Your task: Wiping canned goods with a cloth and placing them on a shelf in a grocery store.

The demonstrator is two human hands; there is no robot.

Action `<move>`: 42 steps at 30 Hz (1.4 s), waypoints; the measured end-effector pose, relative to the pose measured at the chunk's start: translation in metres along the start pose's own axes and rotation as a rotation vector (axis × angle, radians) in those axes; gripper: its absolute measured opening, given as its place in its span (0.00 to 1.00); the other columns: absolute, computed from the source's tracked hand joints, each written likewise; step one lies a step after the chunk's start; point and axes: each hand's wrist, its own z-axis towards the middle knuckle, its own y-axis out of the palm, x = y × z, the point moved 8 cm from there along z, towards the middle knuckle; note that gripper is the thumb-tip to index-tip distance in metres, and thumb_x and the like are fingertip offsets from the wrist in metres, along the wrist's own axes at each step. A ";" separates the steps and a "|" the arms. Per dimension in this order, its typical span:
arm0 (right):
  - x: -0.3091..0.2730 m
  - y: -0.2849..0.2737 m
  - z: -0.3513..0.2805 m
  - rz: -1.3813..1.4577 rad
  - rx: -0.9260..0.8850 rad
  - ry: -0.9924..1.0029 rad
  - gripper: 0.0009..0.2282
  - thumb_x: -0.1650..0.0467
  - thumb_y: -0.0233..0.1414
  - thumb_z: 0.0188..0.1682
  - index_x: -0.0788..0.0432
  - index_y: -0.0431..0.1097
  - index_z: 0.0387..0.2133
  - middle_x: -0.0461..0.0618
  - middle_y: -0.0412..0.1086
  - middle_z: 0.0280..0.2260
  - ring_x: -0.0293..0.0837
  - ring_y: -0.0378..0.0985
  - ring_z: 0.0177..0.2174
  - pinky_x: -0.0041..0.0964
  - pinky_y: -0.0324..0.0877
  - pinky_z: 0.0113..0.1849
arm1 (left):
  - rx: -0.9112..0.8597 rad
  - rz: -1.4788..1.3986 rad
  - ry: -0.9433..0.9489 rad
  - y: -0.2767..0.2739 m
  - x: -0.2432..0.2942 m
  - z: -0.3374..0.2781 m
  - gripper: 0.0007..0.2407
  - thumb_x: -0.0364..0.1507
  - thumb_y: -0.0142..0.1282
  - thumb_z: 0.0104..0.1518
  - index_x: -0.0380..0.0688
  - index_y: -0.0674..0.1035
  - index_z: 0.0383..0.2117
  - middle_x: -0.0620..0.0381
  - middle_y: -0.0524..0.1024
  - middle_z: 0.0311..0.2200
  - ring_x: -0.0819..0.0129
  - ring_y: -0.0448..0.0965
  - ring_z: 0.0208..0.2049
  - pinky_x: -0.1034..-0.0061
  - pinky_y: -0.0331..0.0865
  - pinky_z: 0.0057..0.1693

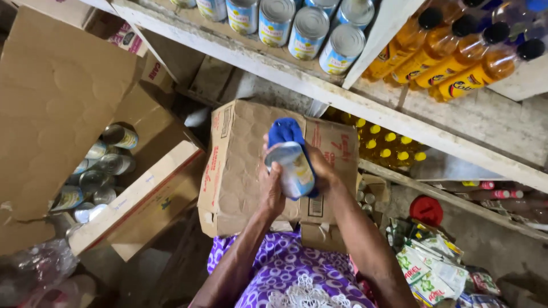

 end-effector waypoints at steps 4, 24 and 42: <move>0.028 -0.025 0.022 -0.211 0.017 -0.305 0.25 0.54 0.36 0.56 0.55 0.62 0.60 0.58 0.73 0.44 0.47 0.75 0.38 0.41 0.70 0.38 | 0.256 -0.209 -0.219 -0.034 -0.048 0.015 0.23 0.46 0.61 0.55 0.48 0.77 0.52 0.47 0.81 0.38 0.61 0.84 0.35 0.67 0.82 0.41; 0.034 -0.024 0.019 0.131 0.133 -0.392 0.19 0.65 0.40 0.59 0.60 0.68 0.58 0.64 0.69 0.54 0.57 0.69 0.55 0.53 0.62 0.58 | 0.431 -0.559 -0.541 -0.034 -0.064 0.025 0.35 0.62 0.60 0.43 0.44 0.80 0.45 0.48 0.81 0.40 0.53 0.84 0.37 0.52 0.79 0.49; 0.028 -0.009 -0.042 -0.753 0.242 -1.387 0.11 0.73 0.48 0.56 0.60 0.77 0.47 0.54 0.74 0.54 0.50 0.73 0.57 0.47 0.61 0.62 | 0.122 -0.559 -0.516 -0.078 -0.077 0.055 0.16 0.43 0.55 0.58 0.47 0.81 0.45 0.45 0.83 0.36 0.54 0.85 0.33 0.57 0.82 0.45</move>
